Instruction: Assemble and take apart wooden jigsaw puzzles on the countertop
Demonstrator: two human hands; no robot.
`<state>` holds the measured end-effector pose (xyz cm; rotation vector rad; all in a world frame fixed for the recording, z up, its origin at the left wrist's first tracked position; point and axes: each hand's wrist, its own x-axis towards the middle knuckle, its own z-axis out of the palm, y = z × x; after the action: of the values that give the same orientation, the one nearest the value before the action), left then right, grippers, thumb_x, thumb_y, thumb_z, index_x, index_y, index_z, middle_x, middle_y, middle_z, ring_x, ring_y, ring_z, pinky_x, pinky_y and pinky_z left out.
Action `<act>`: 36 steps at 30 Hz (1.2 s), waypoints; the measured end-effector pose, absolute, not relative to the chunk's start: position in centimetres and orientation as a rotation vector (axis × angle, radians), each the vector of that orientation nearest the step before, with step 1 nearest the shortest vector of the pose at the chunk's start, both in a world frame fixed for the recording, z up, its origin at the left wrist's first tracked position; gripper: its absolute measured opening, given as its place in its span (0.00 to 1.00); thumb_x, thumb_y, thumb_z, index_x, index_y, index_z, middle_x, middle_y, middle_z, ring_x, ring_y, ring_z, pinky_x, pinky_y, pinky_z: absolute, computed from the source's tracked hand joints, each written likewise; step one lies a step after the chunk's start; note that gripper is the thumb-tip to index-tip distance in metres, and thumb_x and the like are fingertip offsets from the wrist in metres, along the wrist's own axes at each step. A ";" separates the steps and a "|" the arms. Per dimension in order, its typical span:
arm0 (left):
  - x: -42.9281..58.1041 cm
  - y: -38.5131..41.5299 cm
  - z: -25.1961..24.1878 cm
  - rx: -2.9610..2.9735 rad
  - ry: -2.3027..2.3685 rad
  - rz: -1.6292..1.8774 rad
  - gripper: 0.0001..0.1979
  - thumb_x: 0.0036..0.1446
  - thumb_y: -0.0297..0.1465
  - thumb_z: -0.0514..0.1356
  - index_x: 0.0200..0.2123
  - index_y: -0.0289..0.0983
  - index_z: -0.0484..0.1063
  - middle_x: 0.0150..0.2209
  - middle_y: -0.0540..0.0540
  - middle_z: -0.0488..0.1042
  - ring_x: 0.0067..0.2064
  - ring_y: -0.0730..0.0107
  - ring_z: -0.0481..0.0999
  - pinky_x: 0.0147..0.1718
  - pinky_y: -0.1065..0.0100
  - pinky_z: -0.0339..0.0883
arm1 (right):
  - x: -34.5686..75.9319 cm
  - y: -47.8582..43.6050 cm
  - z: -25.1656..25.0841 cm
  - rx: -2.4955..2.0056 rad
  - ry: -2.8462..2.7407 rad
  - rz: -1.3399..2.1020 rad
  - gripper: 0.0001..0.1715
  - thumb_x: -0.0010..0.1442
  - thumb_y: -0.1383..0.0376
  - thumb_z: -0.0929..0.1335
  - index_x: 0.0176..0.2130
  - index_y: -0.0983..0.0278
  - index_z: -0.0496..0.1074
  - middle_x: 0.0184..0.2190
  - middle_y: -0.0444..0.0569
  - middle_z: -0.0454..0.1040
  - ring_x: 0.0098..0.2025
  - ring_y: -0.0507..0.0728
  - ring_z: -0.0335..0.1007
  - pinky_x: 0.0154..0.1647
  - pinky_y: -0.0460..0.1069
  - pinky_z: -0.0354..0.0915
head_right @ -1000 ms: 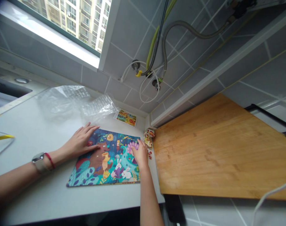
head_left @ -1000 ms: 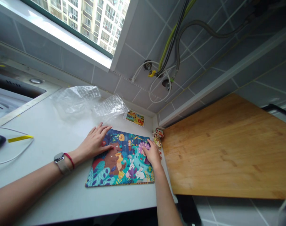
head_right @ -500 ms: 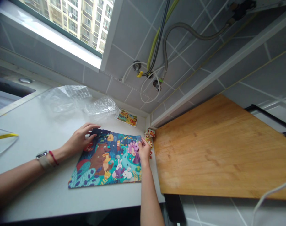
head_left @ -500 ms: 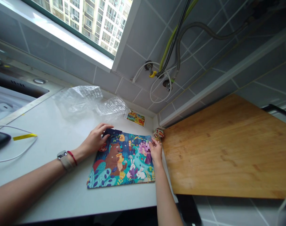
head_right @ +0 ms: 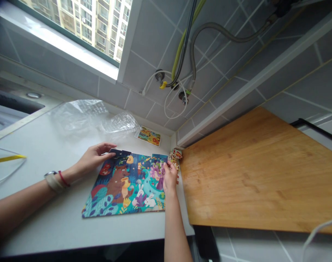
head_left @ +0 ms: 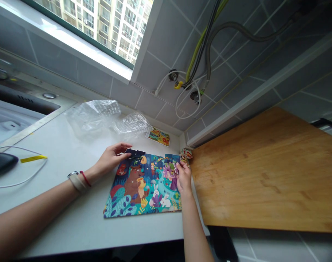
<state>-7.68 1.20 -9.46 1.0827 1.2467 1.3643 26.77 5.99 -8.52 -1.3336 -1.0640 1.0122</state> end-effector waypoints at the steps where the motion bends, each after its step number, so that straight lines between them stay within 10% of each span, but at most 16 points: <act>1: -7.6 1.2 -9.4 1.049 1.229 1.356 0.34 0.41 0.53 0.75 0.46 0.37 0.79 0.42 0.39 0.85 0.45 0.48 0.85 0.48 0.51 0.79 | 26.0 5.7 -8.3 -1.327 -1.046 1.067 0.26 0.46 0.53 0.79 0.41 0.63 0.76 0.31 0.45 0.81 0.29 0.55 0.76 0.31 0.49 0.72; 19: -6.9 0.9 -8.6 0.665 0.961 1.215 0.28 0.50 0.51 0.73 0.46 0.36 0.83 0.42 0.37 0.86 0.39 0.51 0.86 0.40 0.56 0.81 | 12.4 3.1 -7.0 -1.229 -0.991 1.646 0.29 0.39 0.55 0.84 0.37 0.64 0.75 0.28 0.40 0.77 0.28 0.50 0.71 0.31 0.45 0.69; 36: -7.2 0.6 -9.0 0.843 1.079 1.178 0.22 0.55 0.44 0.73 0.46 0.36 0.82 0.49 0.37 0.84 0.46 0.52 0.85 0.47 0.59 0.79 | 10.8 1.7 -9.0 -1.054 -1.413 1.441 0.11 0.61 0.57 0.73 0.37 0.62 0.80 0.35 0.47 0.82 0.36 0.56 0.78 0.40 0.49 0.73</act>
<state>-7.15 0.63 -9.01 0.8427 1.0787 1.1781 10.77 1.66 -9.03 -1.0539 -1.4135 1.4406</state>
